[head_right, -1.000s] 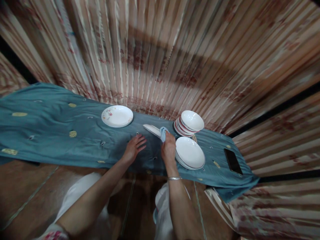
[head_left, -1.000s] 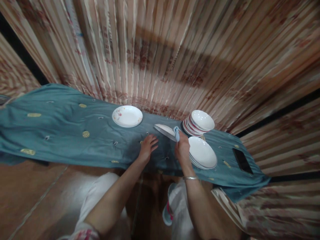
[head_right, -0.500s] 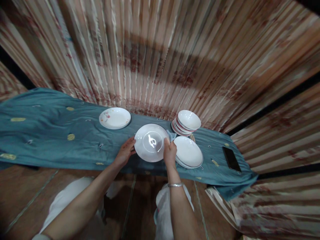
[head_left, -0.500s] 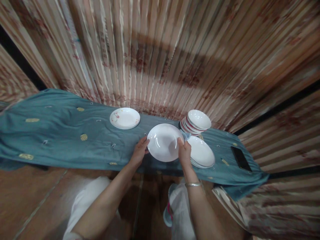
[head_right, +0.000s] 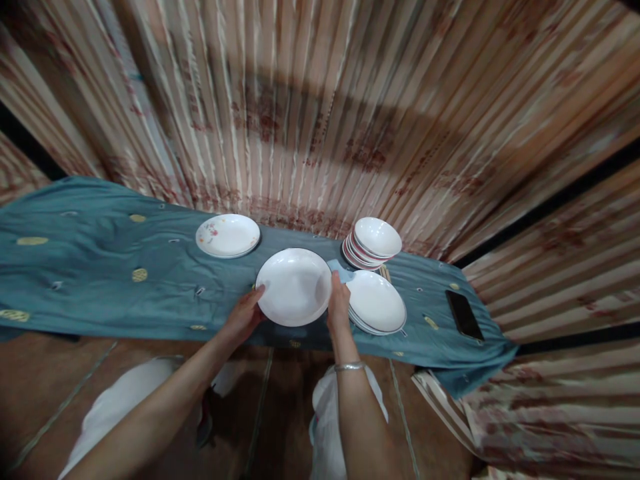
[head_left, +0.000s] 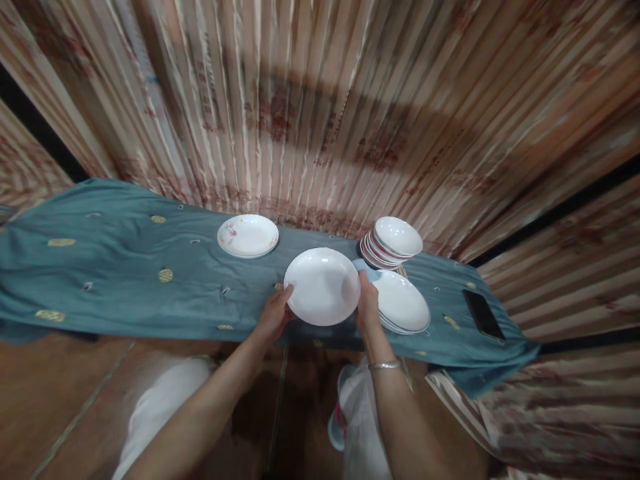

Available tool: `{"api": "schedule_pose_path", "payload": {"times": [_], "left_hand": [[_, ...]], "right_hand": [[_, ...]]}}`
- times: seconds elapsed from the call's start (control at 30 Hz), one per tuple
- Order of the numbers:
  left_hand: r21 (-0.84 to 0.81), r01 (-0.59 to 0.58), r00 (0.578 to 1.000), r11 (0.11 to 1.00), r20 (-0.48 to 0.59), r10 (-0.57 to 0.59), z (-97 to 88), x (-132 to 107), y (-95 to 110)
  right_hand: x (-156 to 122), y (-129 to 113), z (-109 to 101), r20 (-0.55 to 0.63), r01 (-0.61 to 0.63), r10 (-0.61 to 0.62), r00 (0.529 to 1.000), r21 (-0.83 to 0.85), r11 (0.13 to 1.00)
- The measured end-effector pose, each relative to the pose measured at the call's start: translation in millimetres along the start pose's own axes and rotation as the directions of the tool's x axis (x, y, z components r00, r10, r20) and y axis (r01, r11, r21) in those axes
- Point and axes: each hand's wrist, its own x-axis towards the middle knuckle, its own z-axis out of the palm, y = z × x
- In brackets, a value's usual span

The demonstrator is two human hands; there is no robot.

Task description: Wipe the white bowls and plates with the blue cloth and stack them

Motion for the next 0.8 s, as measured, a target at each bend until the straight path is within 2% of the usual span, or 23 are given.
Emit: {"api": "schedule_pose_path", "payload": {"times": [0.1, 0.17, 0.27, 0.33, 0.4, 0.5, 0.57, 0.73, 0.8], "left_hand": [[-0.002, -0.024, 0.999, 1.0, -0.046, 0.024, -6.5, 0.9, 1.9], [0.012, -0.034, 0.995, 0.999, -0.097, 0.035, -10.3, 2.3, 3.4], [0.058, -0.035, 0.986, 0.998, -0.16, 0.044, -13.3, 5.2, 4.0], [0.102, -0.025, 0.984, 0.994, -0.175, 0.042, -13.5, 6.8, 2.6], [0.162, -0.008, 0.985, 0.987, -0.169, 0.036, -12.8, 7.5, 0.5], [0.228, -0.018, 0.986, 0.974, -0.158, 0.055, -12.2, 6.5, -1.7], [0.23, -0.044, 0.986, 0.972, -0.149, 0.08, -12.9, 5.0, -1.4], [0.191, -0.021, 0.993, 0.981, -0.114, 0.044, -16.7, 2.8, 1.9], [0.163, -0.001, 0.995, 0.987, -0.101, 0.018, -18.1, 2.5, 2.3]], "right_hand": [[5.5, -0.5, -3.8, -0.114, 0.123, -0.137, 0.984, -0.125, 0.984], [5.8, -1.0, -7.9, -0.088, 0.272, -0.302, 0.949, -0.251, 0.929], [0.5, 0.5, -9.7, 0.111, 0.512, -0.515, 0.85, -0.403, 0.759], [-4.2, 4.7, -5.4, 0.29, 0.631, -0.565, 0.773, -0.455, 0.629], [-7.7, 11.7, 2.6, 0.428, 0.679, -0.529, 0.732, -0.523, 0.516], [-10.8, 24.5, 16.4, 0.496, 0.622, -0.378, 0.782, -0.666, 0.412], [-13.1, 31.7, 23.4, 0.55, 0.628, -0.303, 0.778, -0.677, 0.383], [-20.1, 39.0, 30.6, 0.743, 0.78, -0.296, 0.601, -0.463, 0.421], [-19.7, 39.9, 30.8, 0.769, 0.788, -0.265, 0.582, -0.453, 0.418]]}}
